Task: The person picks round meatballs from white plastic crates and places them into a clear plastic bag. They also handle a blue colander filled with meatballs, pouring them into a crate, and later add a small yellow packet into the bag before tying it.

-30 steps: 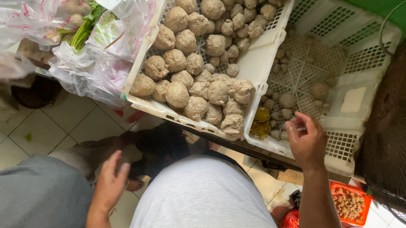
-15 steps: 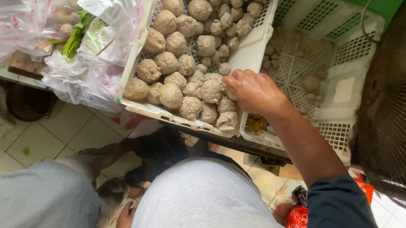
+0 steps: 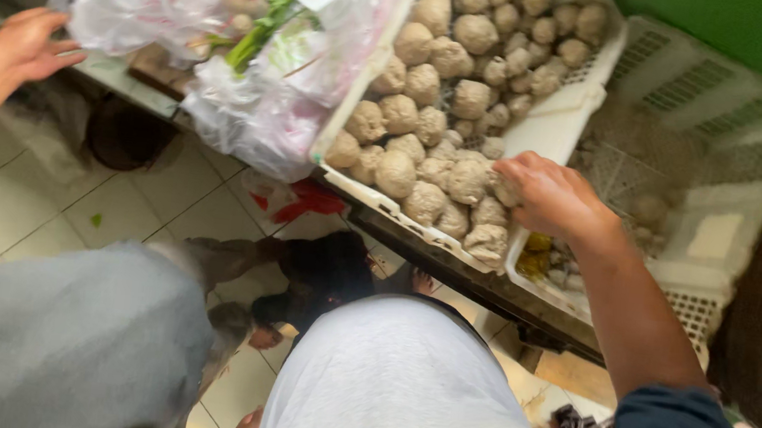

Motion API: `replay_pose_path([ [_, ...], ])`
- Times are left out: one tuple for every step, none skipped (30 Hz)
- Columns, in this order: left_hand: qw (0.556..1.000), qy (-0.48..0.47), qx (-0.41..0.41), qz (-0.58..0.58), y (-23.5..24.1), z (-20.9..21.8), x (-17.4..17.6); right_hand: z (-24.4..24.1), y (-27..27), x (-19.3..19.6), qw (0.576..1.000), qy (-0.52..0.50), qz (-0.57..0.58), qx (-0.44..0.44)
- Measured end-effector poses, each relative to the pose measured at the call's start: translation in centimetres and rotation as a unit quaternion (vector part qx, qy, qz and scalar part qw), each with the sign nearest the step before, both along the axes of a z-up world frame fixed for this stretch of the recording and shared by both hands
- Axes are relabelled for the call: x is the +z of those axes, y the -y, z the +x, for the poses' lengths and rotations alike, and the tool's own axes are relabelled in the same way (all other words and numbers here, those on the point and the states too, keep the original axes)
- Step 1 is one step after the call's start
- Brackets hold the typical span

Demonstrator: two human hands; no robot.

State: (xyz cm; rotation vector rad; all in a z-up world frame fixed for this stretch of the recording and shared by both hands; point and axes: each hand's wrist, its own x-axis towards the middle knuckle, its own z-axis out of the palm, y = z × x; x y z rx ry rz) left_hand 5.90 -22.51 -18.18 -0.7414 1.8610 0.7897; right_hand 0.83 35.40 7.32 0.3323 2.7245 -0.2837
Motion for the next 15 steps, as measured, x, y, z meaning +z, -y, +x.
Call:
replay_pose_path([
  [0.999, 0.001, 0.035, 0.003, 0.4, 0.1, -0.1, 0.0, 0.2, 0.1, 1.000, 0.007, 0.006, 0.001],
  [0.998, 0.002, 0.070, 0.007, 0.5, 0.2, -0.1, 0.2, 0.4, 0.2, 1.000, 0.016, 0.013, 0.001],
  [0.994, -0.002, 0.106, 0.011, 0.6, -0.1, -0.2, 0.1, 0.6, 0.3, 1.000, 0.022, 0.015, -0.006],
  [0.991, -0.007, 0.133, 0.017, 0.6, -0.3, -0.4, 0.2, 0.8, 0.3, 0.999, 0.030, 0.018, -0.017],
  [0.987, -0.013, 0.157, 0.023, 0.5, -0.6, -0.6, 0.1, 1.0, 0.3, 0.999, 0.044, 0.024, -0.020],
  [0.984, -0.021, 0.176, 0.032, 0.3, -0.9, -0.8, 0.1, 1.1, 0.4, 0.997, 0.059, 0.031, -0.027],
  [0.981, -0.031, 0.185, 0.043, 0.0, -1.1, -1.0, -0.1, 1.2, 0.5, 0.996, 0.073, 0.039, -0.034],
  [0.979, -0.045, 0.190, 0.060, -0.2, -1.5, -1.1, -0.2, 1.4, 0.5, 0.996, 0.071, 0.037, -0.035],
  [0.976, -0.059, 0.196, 0.078, -0.6, -1.7, -1.3, -0.3, 1.4, 0.5, 0.996, 0.069, 0.036, -0.036],
  [0.974, -0.073, 0.193, 0.096, -0.9, -2.1, -1.4, -0.1, 1.4, 0.7, 0.996, 0.068, 0.035, -0.045],
  [0.972, -0.073, 0.200, 0.100, -1.3, -2.4, -1.5, 0.1, 1.4, 0.9, 0.999, 0.021, 0.003, -0.029],
  [0.972, -0.071, 0.199, 0.105, -1.4, -3.2, -1.4, 1.2, 1.7, 1.0, 0.999, -0.025, -0.028, -0.022],
  [0.971, -0.070, 0.199, 0.110, -1.7, -3.8, -1.4, 1.9, 1.7, 1.0, 0.996, -0.072, -0.057, -0.015],
  [0.976, -0.067, 0.179, 0.106, -2.4, -3.4, -1.3, 2.3, 1.4, 1.0, 0.993, -0.117, -0.025, -0.006],
  [0.979, -0.061, 0.167, 0.101, -3.4, -2.7, -1.1, 2.7, 1.2, 0.7, 0.987, -0.161, 0.009, 0.003],
])
